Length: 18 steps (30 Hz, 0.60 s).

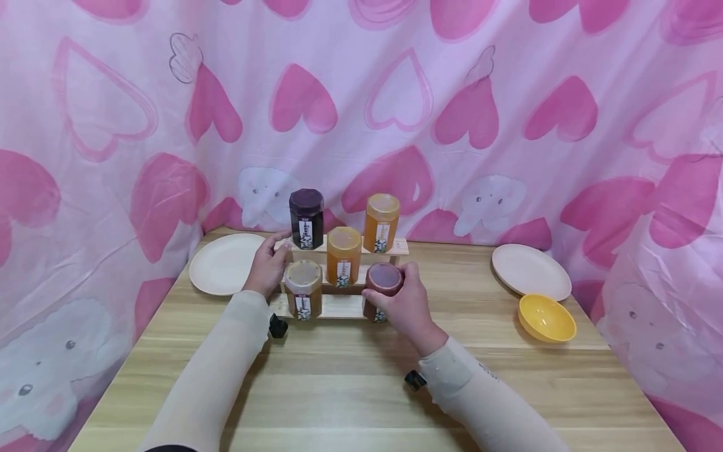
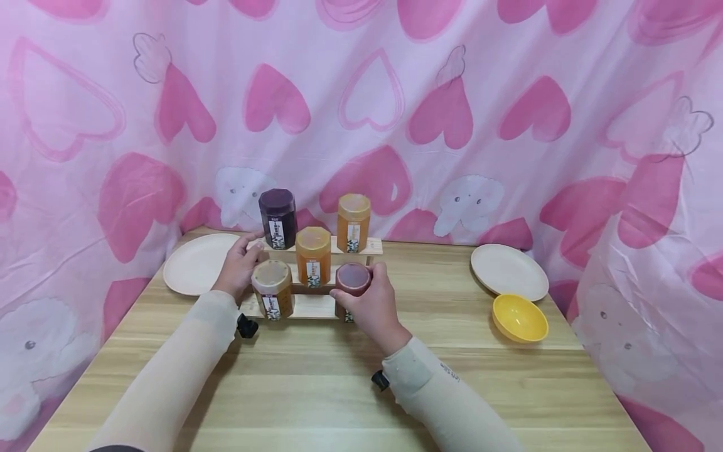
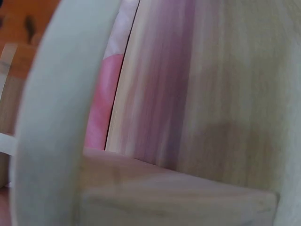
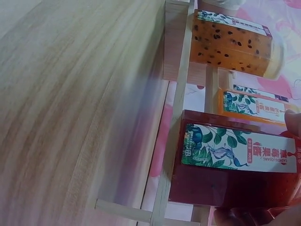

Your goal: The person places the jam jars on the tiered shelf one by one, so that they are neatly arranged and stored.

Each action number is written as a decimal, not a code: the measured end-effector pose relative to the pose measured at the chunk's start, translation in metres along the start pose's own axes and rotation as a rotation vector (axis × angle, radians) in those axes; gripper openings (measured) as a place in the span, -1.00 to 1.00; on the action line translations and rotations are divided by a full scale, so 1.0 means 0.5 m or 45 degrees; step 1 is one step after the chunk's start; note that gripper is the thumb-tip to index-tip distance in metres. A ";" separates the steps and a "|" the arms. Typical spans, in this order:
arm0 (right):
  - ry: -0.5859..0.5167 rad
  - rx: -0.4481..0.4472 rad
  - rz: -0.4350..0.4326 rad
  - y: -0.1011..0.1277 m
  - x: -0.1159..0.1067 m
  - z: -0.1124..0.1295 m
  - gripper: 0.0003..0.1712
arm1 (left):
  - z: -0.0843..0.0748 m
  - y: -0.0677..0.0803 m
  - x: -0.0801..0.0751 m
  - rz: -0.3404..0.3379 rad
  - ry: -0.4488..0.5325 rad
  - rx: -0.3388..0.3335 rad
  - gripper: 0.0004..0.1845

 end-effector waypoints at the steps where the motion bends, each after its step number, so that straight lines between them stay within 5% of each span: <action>1: 0.000 0.003 0.001 0.001 0.000 -0.001 -0.12 | 0.000 0.000 0.000 0.001 0.003 0.005 -0.52; 18: -0.008 -0.001 -0.018 0.004 0.000 -0.006 -0.12 | 0.014 -0.008 0.001 0.011 -0.043 0.028 -0.51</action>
Point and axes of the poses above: each hand's wrist, its own y-axis away from the middle knuckle, its own x-axis out of the palm, z = x × y, the point moved 1 cm from there along -y, towards the middle knuckle, and after that the axes turned 11 degrees about x, right-handed, at the moved point
